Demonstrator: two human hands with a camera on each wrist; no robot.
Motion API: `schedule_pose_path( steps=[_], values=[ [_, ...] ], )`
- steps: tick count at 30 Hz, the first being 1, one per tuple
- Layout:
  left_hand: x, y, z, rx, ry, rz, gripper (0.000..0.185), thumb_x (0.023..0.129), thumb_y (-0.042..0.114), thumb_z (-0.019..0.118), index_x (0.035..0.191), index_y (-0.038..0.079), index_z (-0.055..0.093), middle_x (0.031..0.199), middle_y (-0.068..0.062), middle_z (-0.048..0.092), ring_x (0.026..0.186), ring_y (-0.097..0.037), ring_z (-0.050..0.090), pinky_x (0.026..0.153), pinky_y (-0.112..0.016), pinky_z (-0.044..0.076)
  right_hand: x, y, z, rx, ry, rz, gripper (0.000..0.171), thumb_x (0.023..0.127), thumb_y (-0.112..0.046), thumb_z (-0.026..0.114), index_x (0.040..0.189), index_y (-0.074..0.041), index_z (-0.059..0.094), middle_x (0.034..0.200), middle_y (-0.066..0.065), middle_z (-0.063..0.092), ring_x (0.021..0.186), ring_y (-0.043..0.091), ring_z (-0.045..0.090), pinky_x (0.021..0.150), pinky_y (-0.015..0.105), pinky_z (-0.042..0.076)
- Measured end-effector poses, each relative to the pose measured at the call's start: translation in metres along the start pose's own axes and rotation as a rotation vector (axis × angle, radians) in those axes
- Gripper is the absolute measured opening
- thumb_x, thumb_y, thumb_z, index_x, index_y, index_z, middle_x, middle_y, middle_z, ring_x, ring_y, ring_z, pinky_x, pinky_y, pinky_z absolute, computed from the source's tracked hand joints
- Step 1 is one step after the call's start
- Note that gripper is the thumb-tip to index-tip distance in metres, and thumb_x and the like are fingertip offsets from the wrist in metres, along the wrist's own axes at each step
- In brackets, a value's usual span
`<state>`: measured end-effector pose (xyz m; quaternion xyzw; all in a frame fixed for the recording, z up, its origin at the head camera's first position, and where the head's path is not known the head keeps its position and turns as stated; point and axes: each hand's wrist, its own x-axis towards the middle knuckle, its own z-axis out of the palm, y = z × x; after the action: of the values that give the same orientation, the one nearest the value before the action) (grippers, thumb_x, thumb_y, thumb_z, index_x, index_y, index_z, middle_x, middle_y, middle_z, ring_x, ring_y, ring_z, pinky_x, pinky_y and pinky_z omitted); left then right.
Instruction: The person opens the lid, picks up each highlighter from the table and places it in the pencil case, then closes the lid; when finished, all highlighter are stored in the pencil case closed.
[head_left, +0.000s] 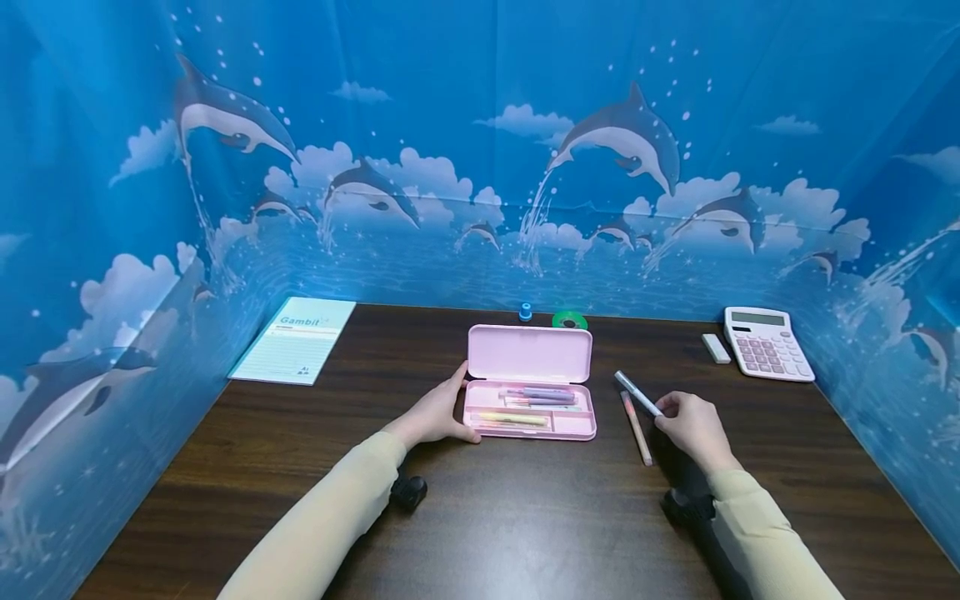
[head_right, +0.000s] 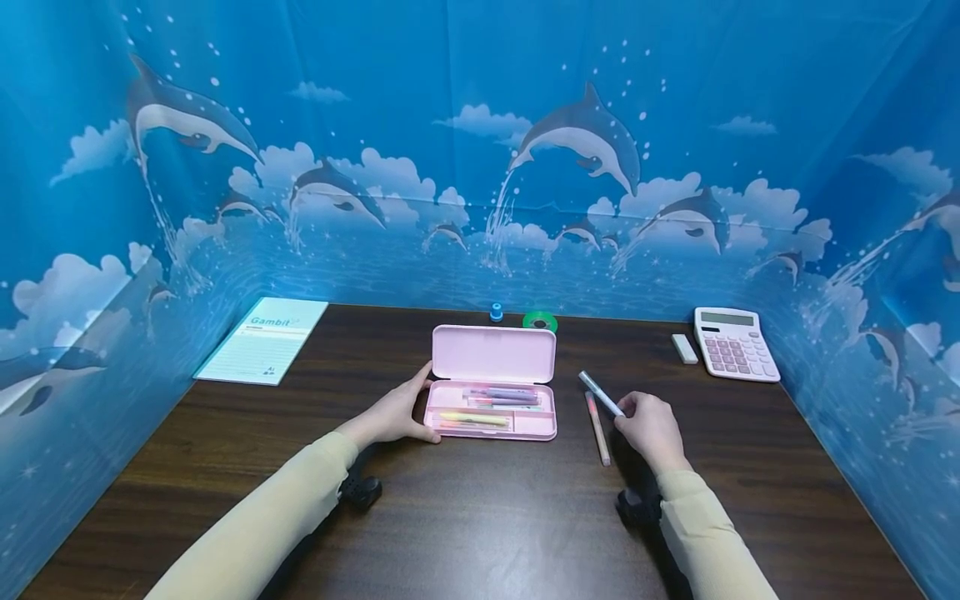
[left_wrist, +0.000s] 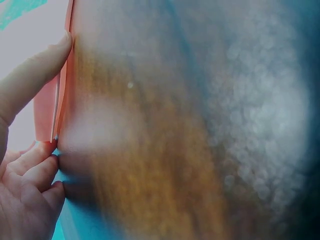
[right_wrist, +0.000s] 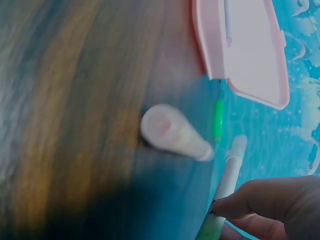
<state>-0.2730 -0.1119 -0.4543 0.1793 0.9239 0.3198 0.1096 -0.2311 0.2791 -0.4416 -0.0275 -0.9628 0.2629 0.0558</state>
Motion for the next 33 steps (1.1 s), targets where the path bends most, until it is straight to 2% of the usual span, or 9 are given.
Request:
schedule_pose_path(
  steps=[5,12,20,33],
  values=[
    [-0.002,-0.002,0.001,-0.002,0.001,-0.001,0.125,0.065,0.033,0.088,0.153,0.007,0.003,0.142,-0.012,0.045,0.132,-0.025,0.04,0.109,-0.044,0.03,-0.002,-0.01,0.003,0.013,0.017,-0.05,0.009,0.078,-0.003,0.066,0.086,0.0,0.067,0.074,0.007,0.062,0.068,0.022,0.052,0.062,0.034,0.04],
    [-0.002,-0.003,0.003,-0.005,-0.003,-0.002,0.125,0.065,0.032,0.088,0.153,0.008,0.003,0.141,-0.012,0.045,0.131,-0.025,0.04,0.109,-0.044,0.031,-0.001,-0.035,0.007,0.02,0.0,-0.094,0.011,0.078,-0.003,0.07,0.088,0.0,0.069,0.077,0.008,0.063,0.069,0.021,0.052,0.061,0.033,0.045],
    [-0.003,-0.002,0.003,-0.01,-0.004,0.0,0.125,0.065,0.033,0.088,0.153,0.008,0.003,0.142,-0.014,0.044,0.132,-0.026,0.04,0.109,-0.045,0.03,-0.003,-0.056,0.019,0.034,-0.005,-0.176,0.011,0.077,-0.001,0.07,0.088,-0.003,0.07,0.077,0.006,0.058,0.071,0.021,0.049,0.065,0.036,0.046],
    [0.0,0.0,0.001,0.004,0.001,0.015,0.125,0.065,0.034,0.088,0.153,0.009,0.003,0.141,-0.012,0.045,0.132,-0.026,0.04,0.109,-0.044,0.031,-0.002,-0.092,0.044,0.073,-0.019,-0.313,0.012,0.074,0.001,0.074,0.083,-0.006,0.07,0.074,0.004,0.055,0.067,0.016,0.047,0.059,0.027,0.041]
  ],
)
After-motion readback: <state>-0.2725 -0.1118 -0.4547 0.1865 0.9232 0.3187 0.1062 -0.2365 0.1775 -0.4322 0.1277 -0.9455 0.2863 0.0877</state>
